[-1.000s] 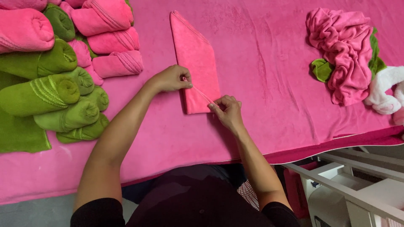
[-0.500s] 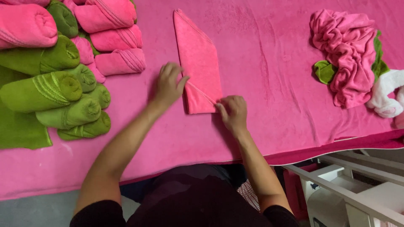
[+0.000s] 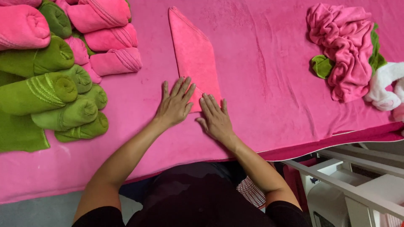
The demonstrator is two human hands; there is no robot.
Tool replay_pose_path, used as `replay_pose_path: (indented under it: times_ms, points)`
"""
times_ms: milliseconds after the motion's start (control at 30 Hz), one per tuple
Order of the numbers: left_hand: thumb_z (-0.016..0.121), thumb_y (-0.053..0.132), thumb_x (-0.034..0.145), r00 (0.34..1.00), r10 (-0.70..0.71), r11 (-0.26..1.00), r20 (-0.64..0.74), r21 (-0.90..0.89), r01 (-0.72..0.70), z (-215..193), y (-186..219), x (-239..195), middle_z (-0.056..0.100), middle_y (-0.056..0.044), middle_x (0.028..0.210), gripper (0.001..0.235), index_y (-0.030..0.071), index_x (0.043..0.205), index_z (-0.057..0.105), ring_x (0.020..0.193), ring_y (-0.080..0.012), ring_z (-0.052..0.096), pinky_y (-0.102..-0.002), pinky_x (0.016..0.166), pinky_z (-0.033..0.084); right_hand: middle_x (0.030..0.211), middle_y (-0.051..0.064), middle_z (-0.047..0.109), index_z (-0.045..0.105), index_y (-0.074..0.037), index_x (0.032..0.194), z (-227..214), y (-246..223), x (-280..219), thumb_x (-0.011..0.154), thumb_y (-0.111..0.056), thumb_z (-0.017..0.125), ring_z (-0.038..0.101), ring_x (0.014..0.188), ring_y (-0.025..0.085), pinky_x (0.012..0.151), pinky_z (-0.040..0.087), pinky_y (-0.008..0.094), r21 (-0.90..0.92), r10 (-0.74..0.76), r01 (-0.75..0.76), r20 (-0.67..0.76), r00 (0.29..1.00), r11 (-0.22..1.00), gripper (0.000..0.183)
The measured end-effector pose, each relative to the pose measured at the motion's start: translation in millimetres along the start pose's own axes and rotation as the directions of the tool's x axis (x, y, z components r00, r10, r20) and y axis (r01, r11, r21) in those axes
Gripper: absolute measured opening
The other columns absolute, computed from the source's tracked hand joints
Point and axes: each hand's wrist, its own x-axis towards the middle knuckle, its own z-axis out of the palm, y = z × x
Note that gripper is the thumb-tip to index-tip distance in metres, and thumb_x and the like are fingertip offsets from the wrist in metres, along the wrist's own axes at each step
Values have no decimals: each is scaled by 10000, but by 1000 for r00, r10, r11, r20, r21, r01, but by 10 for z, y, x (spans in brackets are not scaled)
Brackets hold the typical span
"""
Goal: The person folds a pink towel into a triangular shape and then rolls it tightly into a compact bundle. They repeat this process with a second pink towel, folding and rolling it in the same manner.
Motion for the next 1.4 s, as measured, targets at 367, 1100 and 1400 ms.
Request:
replay_pose_path:
  times_ms: [367,1100,1400]
  points:
    - [325,432,1126,993,98,995,68,-31,-96,33,-43,38,199,-118,1770,623,131,1671,322,1630,-319,153,-732,1224,88,1640,174,465,535,-74,1555,-157,497,6,1094,-295,546,414,1528,343,1266,152,592,143,-26,51,-173,985,988,511]
    - [615,435,1054,834,249,965,-493,201,-169,328,-9,-56,560,-164,1561,514,42,1384,652,1471,-347,504,-545,1238,351,1204,19,778,833,-258,1028,-42,510,79,931,-240,789,710,1113,285,867,500,422,151,-208,271,-336,919,951,108]
    - [546,514,1081,922,165,986,-351,52,-156,343,-156,11,570,-150,1557,593,59,1453,623,1482,-307,491,-517,1264,271,1143,49,756,775,-184,1131,-304,438,256,865,-284,866,708,996,273,843,518,418,93,-261,295,-271,927,951,298]
